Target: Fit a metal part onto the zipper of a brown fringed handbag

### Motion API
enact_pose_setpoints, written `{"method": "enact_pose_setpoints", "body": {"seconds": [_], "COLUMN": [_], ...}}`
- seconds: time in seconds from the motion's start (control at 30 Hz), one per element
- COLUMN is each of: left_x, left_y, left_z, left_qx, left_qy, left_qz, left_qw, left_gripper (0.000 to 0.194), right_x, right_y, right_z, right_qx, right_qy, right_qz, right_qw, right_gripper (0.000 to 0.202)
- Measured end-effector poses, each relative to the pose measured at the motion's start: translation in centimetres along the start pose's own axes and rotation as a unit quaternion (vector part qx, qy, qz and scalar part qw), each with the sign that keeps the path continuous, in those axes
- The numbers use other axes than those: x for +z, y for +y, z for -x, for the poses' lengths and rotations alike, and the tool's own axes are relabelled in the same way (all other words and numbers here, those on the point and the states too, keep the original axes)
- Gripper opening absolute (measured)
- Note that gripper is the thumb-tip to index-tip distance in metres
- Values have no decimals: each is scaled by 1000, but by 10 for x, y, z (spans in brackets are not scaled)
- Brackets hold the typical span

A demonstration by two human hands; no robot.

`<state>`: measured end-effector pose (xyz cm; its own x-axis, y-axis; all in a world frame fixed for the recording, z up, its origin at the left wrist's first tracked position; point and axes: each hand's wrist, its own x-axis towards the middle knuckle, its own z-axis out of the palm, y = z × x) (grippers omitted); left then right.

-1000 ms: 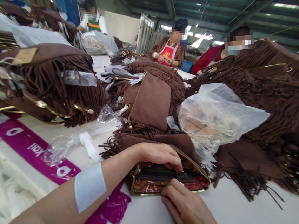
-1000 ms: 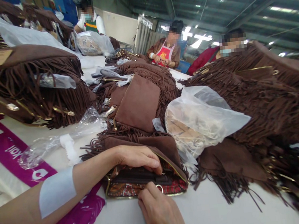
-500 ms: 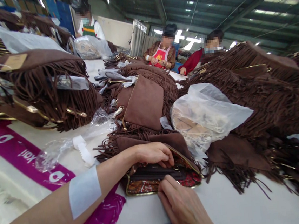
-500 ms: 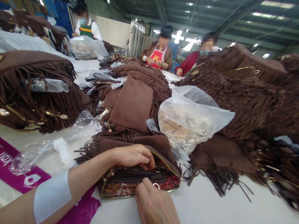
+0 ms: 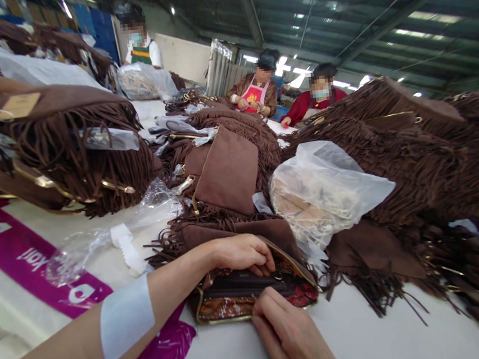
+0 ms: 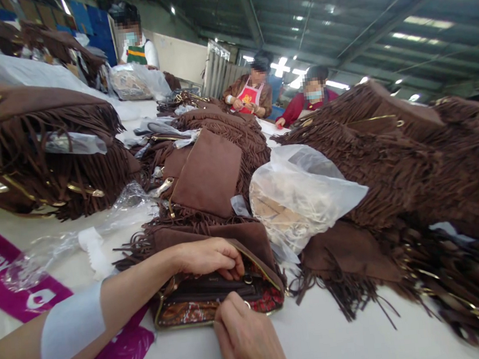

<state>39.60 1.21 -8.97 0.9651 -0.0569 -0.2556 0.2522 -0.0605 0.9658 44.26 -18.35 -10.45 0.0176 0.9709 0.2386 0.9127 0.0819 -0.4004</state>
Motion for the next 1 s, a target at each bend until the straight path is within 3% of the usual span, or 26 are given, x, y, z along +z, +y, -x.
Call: {"method": "enact_pose_setpoints", "body": {"seconds": [0.1,0.3,0.53,0.7,0.9,1.0], "left_x": [3,9,10,10,11,10], "left_y": [1,2,3,3,2,4], "left_z": [1,2,-1,0,-2,0], "left_qx": [1,19,5,5,10,16], "left_qy": [21,58,57,56,57,53], "left_qz": [-33,-100,-110,-121,-148,-169], "left_qw": [999,993,992,991,987,984], "left_gripper": [25,30,34,33,37,40], "right_x": [-2,-5,-27,-14,13,12], "right_y": [7,14,2,1,-3,-4], "right_z": [3,4,4,10,14,14], "right_qx": [20,94,71,37,-3,-3], "right_qy": [14,39,-72,-116,-35,-34], "right_qz": [-76,-90,-145,-29,202,193], "right_qw": [997,991,984,992,979,981], "right_gripper": [15,19,12,17,20,20]}}
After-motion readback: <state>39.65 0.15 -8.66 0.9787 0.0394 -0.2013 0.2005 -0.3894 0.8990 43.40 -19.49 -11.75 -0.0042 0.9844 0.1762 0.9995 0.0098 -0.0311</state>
